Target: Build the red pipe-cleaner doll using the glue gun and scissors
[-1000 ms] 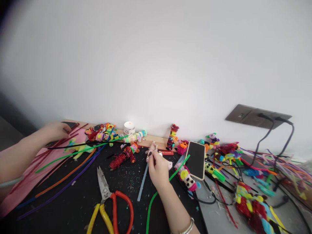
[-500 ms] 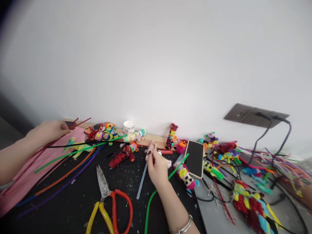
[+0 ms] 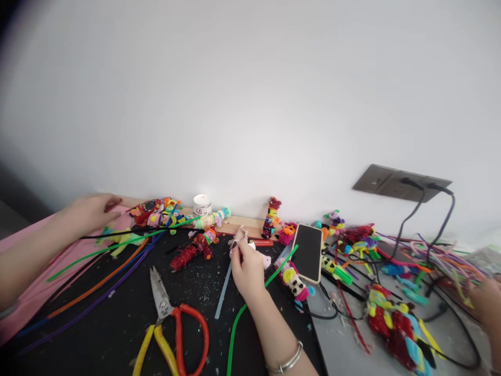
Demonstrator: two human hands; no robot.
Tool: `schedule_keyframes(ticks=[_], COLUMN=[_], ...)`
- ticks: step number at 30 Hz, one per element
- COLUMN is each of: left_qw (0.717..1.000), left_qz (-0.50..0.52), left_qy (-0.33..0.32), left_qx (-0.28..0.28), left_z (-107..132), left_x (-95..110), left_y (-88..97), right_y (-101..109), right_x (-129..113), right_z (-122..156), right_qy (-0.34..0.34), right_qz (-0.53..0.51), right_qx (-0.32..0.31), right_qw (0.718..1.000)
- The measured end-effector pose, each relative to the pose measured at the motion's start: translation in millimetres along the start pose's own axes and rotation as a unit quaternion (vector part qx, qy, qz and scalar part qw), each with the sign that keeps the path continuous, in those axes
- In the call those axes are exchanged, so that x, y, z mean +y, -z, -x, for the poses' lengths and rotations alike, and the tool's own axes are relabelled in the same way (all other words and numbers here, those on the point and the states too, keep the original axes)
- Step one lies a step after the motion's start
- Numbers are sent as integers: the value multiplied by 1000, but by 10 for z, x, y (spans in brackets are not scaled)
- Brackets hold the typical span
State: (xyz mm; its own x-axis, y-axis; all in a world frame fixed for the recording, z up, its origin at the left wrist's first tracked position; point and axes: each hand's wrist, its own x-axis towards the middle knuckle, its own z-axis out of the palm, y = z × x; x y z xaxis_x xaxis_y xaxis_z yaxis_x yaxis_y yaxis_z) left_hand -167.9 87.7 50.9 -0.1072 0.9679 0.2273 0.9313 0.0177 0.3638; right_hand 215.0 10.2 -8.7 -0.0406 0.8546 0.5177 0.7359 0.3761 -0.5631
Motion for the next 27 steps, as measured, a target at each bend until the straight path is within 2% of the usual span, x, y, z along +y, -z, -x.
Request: schedule_keyframes(ticks=[2, 5, 8, 9, 12, 14, 17, 20, 22, 24, 27], left_qw=[998, 992, 962, 957, 953, 956, 965, 972, 973, 972, 970], left_qz=[-18, 27, 108, 114, 102, 96, 80, 62, 57, 53, 60], left_qy=[-41, -82, -173, -195, -229, -239, -244, -222, -216, -224, -231], left_qx=[-35, -96, -183, -183, -171, -139, -40, 44, 54, 46, 39], left_z=[52, 181, 334, 375, 435, 432, 421, 458, 510, 572, 655], left_x=[178, 459, 652, 685, 696, 649, 563, 541, 581, 645, 733], left_y=[-5, -70, -213, -269, -417, -483, -526, -526, -517, -509, -510], right_y=[-1, 5, 10, 8, 5, 37, 203, 482, 645, 733, 738], right_x=[1, -2, -8, -12, -35, -59, -78, -18, 80, 205, 383], right_z=[1, -11, -16, -13, 5, -6, -118, -360, -553, -729, -911], right_qy=[2, 3, 2, 1, -3, -7, -33, -111, -149, -163, -176], right_qz=[-6, -8, -4, -2, 13, 38, 124, 269, 356, 376, 399], right_qx=[1, 1, 0, -2, -18, -29, -41, -73, -139, -170, -192], right_qw=[1000, 1000, 1000, 1000, 1000, 999, 991, 954, 912, 896, 879])
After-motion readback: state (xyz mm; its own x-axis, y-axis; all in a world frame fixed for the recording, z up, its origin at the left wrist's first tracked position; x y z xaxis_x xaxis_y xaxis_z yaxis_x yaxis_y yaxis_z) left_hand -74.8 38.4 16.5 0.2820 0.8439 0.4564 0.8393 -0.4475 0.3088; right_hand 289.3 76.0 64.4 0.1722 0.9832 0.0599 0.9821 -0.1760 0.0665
